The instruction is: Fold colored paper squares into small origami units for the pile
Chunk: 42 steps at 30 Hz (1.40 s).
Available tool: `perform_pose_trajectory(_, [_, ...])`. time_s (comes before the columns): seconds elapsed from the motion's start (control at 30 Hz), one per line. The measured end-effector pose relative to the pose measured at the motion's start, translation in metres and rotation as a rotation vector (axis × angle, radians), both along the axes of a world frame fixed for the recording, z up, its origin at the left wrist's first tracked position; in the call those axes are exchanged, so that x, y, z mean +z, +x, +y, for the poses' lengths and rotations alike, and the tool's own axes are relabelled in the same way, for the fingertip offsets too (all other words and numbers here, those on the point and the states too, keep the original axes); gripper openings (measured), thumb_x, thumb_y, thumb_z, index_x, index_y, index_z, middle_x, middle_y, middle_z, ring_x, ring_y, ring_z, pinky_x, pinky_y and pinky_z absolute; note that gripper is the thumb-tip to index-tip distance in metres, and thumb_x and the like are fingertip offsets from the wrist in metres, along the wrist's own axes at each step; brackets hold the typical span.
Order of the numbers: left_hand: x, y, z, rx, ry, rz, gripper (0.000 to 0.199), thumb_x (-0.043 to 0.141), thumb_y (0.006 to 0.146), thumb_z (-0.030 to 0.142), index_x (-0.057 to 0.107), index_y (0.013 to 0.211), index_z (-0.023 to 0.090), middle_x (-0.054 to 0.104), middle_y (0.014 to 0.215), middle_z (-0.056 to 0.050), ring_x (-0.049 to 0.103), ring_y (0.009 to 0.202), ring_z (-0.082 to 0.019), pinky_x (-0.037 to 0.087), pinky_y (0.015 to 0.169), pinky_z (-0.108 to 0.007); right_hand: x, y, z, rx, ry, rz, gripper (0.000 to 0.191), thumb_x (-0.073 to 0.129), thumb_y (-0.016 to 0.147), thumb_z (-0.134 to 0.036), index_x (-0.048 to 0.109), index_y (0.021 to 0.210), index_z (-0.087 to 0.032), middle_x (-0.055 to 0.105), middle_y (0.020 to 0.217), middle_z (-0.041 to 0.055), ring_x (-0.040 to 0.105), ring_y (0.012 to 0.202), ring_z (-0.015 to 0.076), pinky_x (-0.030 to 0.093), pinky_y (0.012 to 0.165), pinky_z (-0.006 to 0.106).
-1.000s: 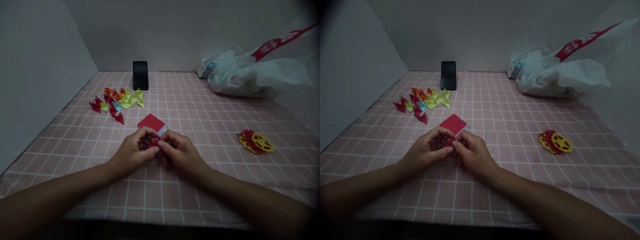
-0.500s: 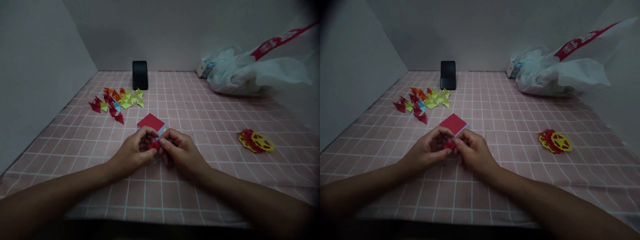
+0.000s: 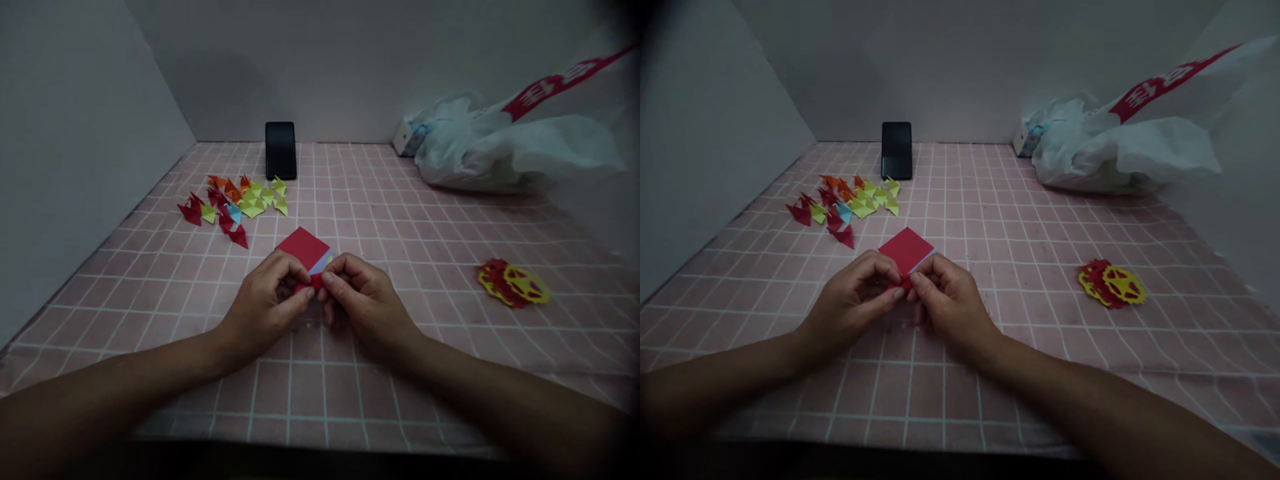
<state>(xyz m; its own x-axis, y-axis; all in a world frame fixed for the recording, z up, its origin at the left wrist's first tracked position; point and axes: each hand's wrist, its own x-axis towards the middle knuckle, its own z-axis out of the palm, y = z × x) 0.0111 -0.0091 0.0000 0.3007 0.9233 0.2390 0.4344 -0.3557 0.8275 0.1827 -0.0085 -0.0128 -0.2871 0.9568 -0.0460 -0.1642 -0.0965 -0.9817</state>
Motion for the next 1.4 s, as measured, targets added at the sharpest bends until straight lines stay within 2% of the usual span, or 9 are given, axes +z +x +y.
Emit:
perform_pose_trajectory(0.23, [0.0033,-0.0003,-0.0008,0.010,0.005,0.009,0.013,0.061,0.083,0.006,0.061,0.074,0.016,0.060,0.082,-0.001,0.056,0.078,-0.014,0.044,0.071,-0.027,0.0013,0.0003,-0.0002,-0.007,0.048,-0.033,0.016,0.058,0.092,-0.027,0.055,0.078,-0.018,0.058,0.067,-0.0040,0.054,0.046,0.0073,0.042,0.045,0.021])
perform_pose_trajectory(0.3, [0.0042,-0.0003,-0.0011,0.005,-0.057,-0.034,0.010,0.062,0.085,0.011,0.061,0.076,0.016,0.060,0.082,-0.001,0.057,0.078,-0.014,0.044,0.071,-0.027,0.0015,0.0009,0.0003,-0.005,0.058,-0.066,0.016,0.057,0.092,-0.026,0.055,0.078,-0.018,0.057,0.067,-0.0041,0.053,0.046,0.0073,0.042,0.044,0.022])
perform_pose_trajectory(0.37, [0.0048,-0.0008,-0.0010,-0.011,-0.178,-0.137,0.004,0.061,0.089,0.020,0.062,0.087,0.017,0.062,0.085,-0.001,0.059,0.077,-0.014,0.046,0.070,-0.027,0.0009,0.0015,0.0009,0.001,0.070,-0.099,0.017,0.057,0.092,-0.026,0.054,0.078,-0.018,0.056,0.066,-0.0045,0.052,0.046,0.0072,0.041,0.044,0.021])
perform_pose_trajectory(0.43, [0.0054,-0.0018,-0.0003,-0.011,-0.267,-0.192,0.010,0.058,0.092,0.026,0.062,0.092,0.017,0.063,0.087,0.000,0.059,0.078,-0.014,0.046,0.071,-0.026,-0.0004,0.0020,0.0012,0.012,0.084,-0.128,0.017,0.056,0.092,-0.026,0.054,0.078,-0.018,0.056,0.064,-0.0046,0.052,0.046,0.0073,0.041,0.045,0.021])
perform_pose_trajectory(0.6, [0.0082,-0.0041,0.0034,0.018,-0.346,-0.159,0.022,0.055,0.092,0.027,0.065,0.077,0.015,0.061,0.074,0.000,0.054,0.072,-0.013,0.042,0.069,-0.025,-0.0036,0.0027,0.0007,0.050,0.115,-0.172,0.015,0.054,0.094,-0.024,0.055,0.080,-0.019,0.056,0.062,-0.0046,0.052,0.047,0.0078,0.041,0.047,0.022])
perform_pose_trajectory(0.77, [0.0101,-0.0020,0.0057,0.049,-0.434,-0.202,0.019,0.061,0.086,0.028,0.065,0.074,0.014,0.063,0.073,-0.001,0.055,0.070,-0.014,0.043,0.067,-0.026,-0.0029,0.0023,0.0014,0.064,0.126,-0.183,0.010,0.055,0.091,-0.019,0.056,0.081,-0.019,0.055,0.061,-0.0049,0.053,0.049,0.0088,0.042,0.049,0.023])
perform_pose_trajectory(0.93, [0.0096,-0.0023,0.0057,0.053,-0.410,-0.228,0.018,0.063,0.084,0.027,0.062,0.072,0.014,0.060,0.071,0.000,0.054,0.069,-0.013,0.042,0.067,-0.025,0.0000,0.0003,0.0016,0.051,0.085,-0.120,0.004,0.058,0.086,-0.017,0.056,0.083,-0.019,0.057,0.069,-0.0034,0.053,0.053,0.0089,0.044,0.049,0.023])
perform_pose_trajectory(1.07, [0.0087,-0.0039,0.0056,0.040,-0.405,-0.231,0.023,0.059,0.088,0.029,0.062,0.071,0.014,0.060,0.071,0.000,0.054,0.069,-0.013,0.042,0.069,-0.025,0.0001,-0.0002,0.0012,0.039,0.064,-0.124,0.004,0.058,0.085,-0.015,0.056,0.082,-0.019,0.057,0.069,-0.0034,0.053,0.052,0.0090,0.044,0.048,0.022])
perform_pose_trajectory(1.4, [0.0093,-0.0021,0.0078,0.043,-0.434,-0.199,0.018,0.063,0.084,0.029,0.065,0.072,0.014,0.062,0.071,0.000,0.055,0.068,-0.014,0.043,0.067,-0.026,-0.0011,-0.0003,0.0009,0.024,0.064,-0.139,0.004,0.058,0.083,-0.016,0.056,0.081,-0.019,0.056,0.067,-0.0041,0.053,0.051,0.0084,0.044,0.047,0.022])
